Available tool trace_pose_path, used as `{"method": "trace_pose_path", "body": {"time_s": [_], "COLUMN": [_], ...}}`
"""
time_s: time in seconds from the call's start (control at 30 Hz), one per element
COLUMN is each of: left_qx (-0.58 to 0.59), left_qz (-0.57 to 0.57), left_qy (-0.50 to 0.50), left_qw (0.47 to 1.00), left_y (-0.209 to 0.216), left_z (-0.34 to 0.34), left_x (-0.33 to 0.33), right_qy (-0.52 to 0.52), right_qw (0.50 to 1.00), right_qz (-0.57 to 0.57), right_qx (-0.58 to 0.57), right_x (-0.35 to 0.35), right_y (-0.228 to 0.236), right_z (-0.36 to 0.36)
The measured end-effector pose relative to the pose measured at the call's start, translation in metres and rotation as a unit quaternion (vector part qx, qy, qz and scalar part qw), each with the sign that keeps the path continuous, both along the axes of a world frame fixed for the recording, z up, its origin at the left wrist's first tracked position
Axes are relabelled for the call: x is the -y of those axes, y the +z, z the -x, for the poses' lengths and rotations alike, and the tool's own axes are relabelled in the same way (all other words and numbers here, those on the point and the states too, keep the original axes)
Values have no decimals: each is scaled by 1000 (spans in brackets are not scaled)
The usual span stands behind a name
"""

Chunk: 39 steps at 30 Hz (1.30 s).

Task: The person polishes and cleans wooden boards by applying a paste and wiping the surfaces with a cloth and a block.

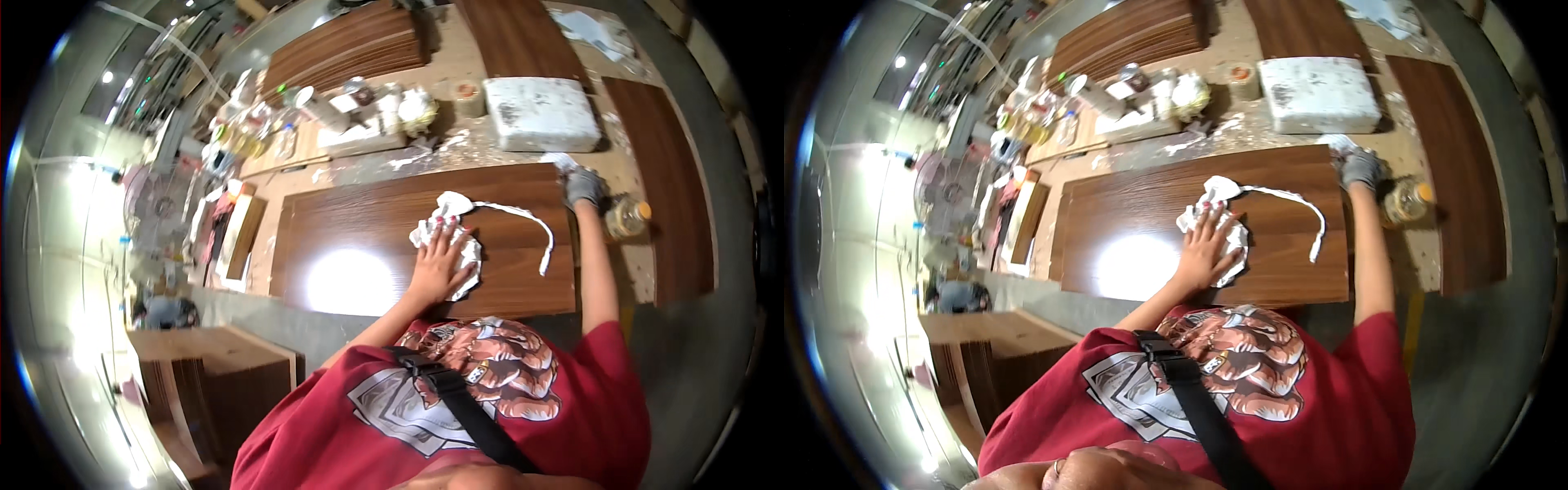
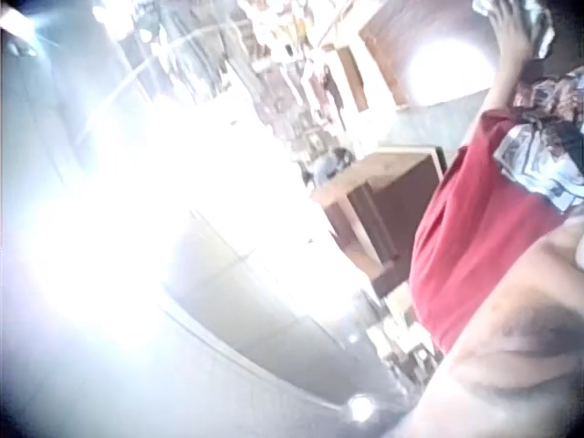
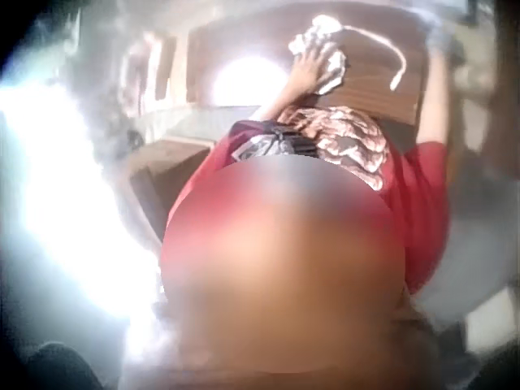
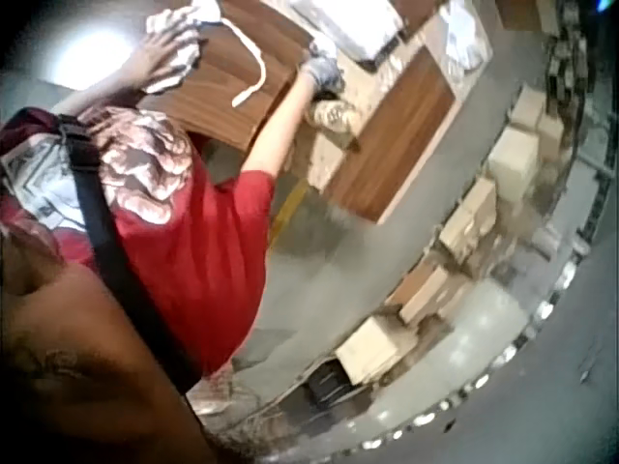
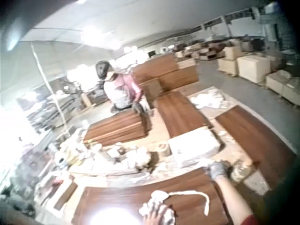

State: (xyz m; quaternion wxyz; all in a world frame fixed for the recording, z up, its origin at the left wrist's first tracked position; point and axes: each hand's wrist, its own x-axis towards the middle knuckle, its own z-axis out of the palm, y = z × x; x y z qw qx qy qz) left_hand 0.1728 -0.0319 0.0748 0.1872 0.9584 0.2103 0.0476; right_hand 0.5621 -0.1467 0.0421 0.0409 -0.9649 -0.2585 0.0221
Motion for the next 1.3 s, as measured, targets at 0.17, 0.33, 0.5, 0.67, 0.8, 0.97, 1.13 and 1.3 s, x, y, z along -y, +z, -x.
{"method": "trace_pose_path", "body": {"time_s": [0.17,0.33,0.5,0.67,0.8,0.97,1.13,1.3], "left_qx": [31,-5,-21,78,17,13,19,56], "left_qz": [-16,-25,-44,-100,-81,-76,-65,-64], "left_qy": [3,19,-40,-26,116,132,72,36], "left_qw": [999,999,998,992,990,988,995,996], "left_y": [6,2,-8,-16,-11,-27,-26,-12], "left_z": [8,20,3,-32,-23,-25,-48,-75], "left_x": [-4,0,-6,-69,-106,-118,-81,-65], "right_qy": [-23,-71,-68,30,47,-46,-56,69], "right_qw": [953,659,374,237,203,191,451,777], "right_qz": [-301,-601,-698,-716,-749,-760,-736,-608], "right_qx": [-22,-446,-607,-656,-628,-620,-502,-150], "right_x": [0,1,42,60,72,68,71,53], "right_y": [-41,22,7,-24,-15,-3,-14,-23], "right_z": [-37,18,72,68,98,157,215,268]}}
